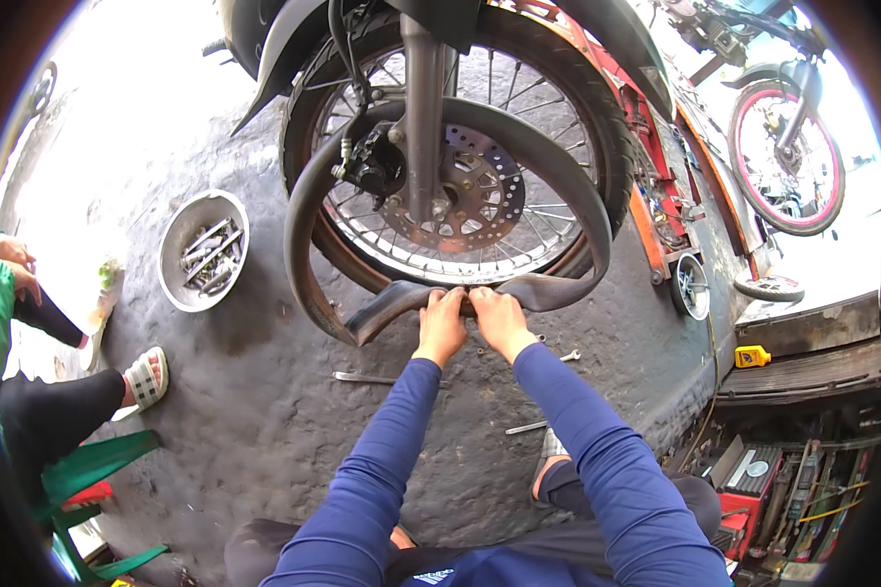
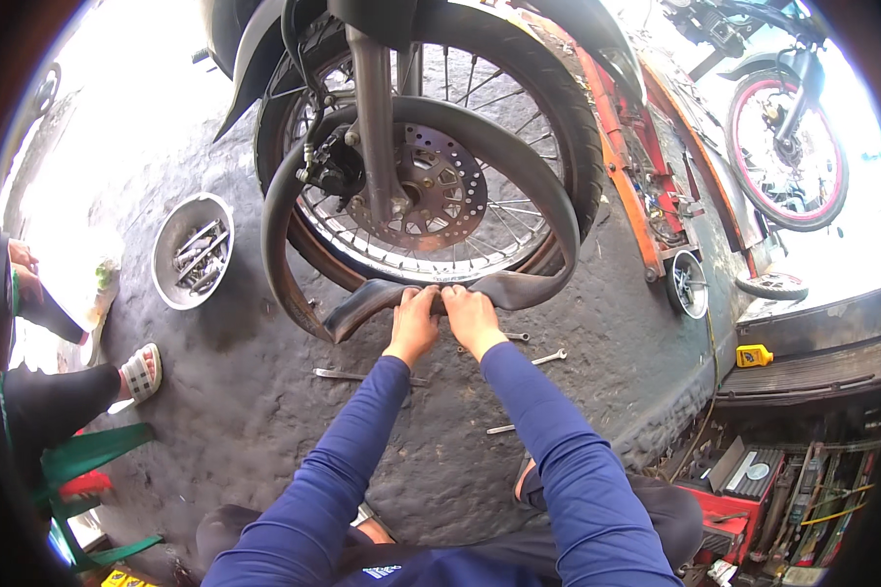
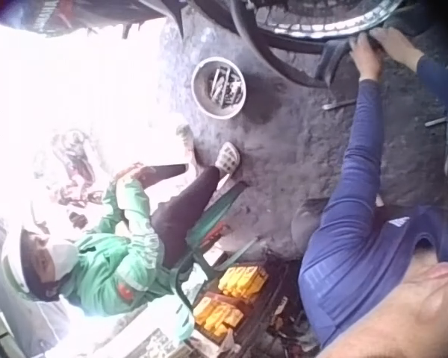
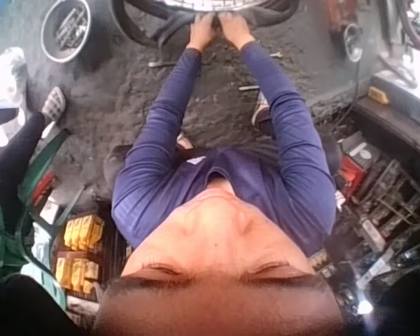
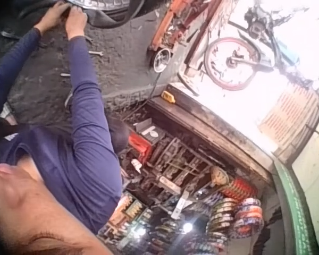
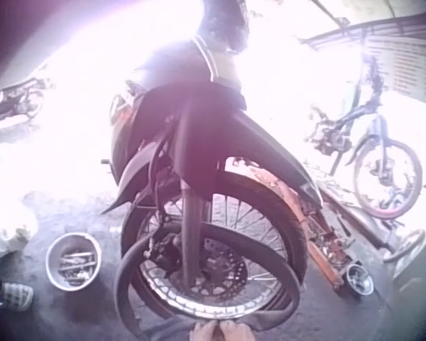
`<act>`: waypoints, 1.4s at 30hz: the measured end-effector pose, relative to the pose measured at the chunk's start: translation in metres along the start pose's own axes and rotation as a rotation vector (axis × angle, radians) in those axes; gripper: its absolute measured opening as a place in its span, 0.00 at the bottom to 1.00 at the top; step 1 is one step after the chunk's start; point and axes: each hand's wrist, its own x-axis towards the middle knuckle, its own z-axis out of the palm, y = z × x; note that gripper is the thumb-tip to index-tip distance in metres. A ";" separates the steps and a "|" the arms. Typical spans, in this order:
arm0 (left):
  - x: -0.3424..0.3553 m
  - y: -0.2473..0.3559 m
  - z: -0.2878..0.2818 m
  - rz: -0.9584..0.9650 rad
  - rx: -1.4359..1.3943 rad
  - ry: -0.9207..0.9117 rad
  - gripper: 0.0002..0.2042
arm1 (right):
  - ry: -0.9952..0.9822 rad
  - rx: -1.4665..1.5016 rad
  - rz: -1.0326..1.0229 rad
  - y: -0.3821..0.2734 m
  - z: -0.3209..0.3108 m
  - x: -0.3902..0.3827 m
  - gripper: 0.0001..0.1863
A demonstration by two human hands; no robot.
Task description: Repairing a motorcycle tire by prying it from the rim, removing the inner tube, and using an impact wrench on the hub.
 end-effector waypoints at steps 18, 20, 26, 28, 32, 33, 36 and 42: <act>0.054 -0.034 -0.091 0.429 0.617 -0.097 0.07 | 0.179 0.313 -0.119 0.006 0.000 0.005 0.15; 0.051 0.001 -0.109 0.523 0.572 -0.081 0.05 | 0.231 0.371 -0.111 0.016 0.001 0.000 0.15; -0.059 -0.021 -0.161 0.288 0.420 -0.705 0.20 | 0.415 1.086 0.343 0.026 -0.014 -0.050 0.13; -0.062 -0.031 -0.158 0.160 0.465 -0.852 0.36 | 0.343 1.035 0.655 0.034 -0.002 -0.063 0.18; -0.054 -0.065 -0.122 0.198 0.445 -0.707 0.32 | 0.285 0.632 0.596 0.024 0.026 -0.093 0.14; -0.054 -0.072 -0.114 0.260 0.373 -0.612 0.32 | 0.279 0.684 0.584 0.012 0.028 -0.098 0.12; -0.053 -0.079 -0.083 0.332 0.374 -0.537 0.30 | 0.172 0.599 0.302 -0.007 0.032 -0.104 0.11; -0.042 -0.083 -0.033 0.121 0.242 -0.844 0.14 | -0.184 -0.078 -0.355 0.033 0.051 -0.057 0.21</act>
